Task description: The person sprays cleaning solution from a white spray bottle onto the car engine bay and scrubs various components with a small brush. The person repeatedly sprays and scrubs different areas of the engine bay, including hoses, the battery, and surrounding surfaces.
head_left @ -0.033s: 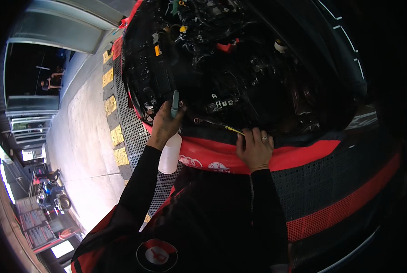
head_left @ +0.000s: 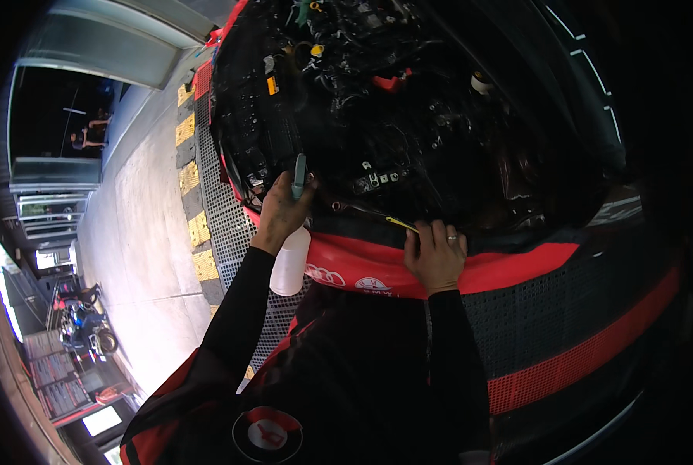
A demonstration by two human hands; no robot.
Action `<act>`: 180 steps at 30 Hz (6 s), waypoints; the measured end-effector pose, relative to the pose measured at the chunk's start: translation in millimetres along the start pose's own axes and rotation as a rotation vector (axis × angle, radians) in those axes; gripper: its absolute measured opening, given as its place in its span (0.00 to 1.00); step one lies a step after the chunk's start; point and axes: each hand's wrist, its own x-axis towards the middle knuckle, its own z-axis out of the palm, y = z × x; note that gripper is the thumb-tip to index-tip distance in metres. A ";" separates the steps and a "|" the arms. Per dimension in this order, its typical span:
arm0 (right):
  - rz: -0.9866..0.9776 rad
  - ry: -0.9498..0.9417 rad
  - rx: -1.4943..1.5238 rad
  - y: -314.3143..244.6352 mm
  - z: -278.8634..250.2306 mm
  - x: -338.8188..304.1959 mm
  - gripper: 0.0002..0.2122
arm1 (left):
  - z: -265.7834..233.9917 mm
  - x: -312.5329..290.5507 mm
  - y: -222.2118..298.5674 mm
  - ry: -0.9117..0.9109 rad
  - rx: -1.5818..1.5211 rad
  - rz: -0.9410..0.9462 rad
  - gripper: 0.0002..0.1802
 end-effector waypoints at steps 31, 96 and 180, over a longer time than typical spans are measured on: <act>-0.072 0.042 -0.152 -6.2 0.5 9.9 0.08 | -60.0 17.1 -19.2 0.145 -0.031 -0.022 0.30; 0.099 -0.470 0.212 -266.6 55.0 -17.7 0.12 | -147.2 98.5 -168.7 -0.966 -0.063 0.081 0.46; 0.316 -0.328 0.206 -253.9 24.3 -55.9 0.04 | -106.7 84.5 -112.3 -1.094 -0.136 0.283 0.40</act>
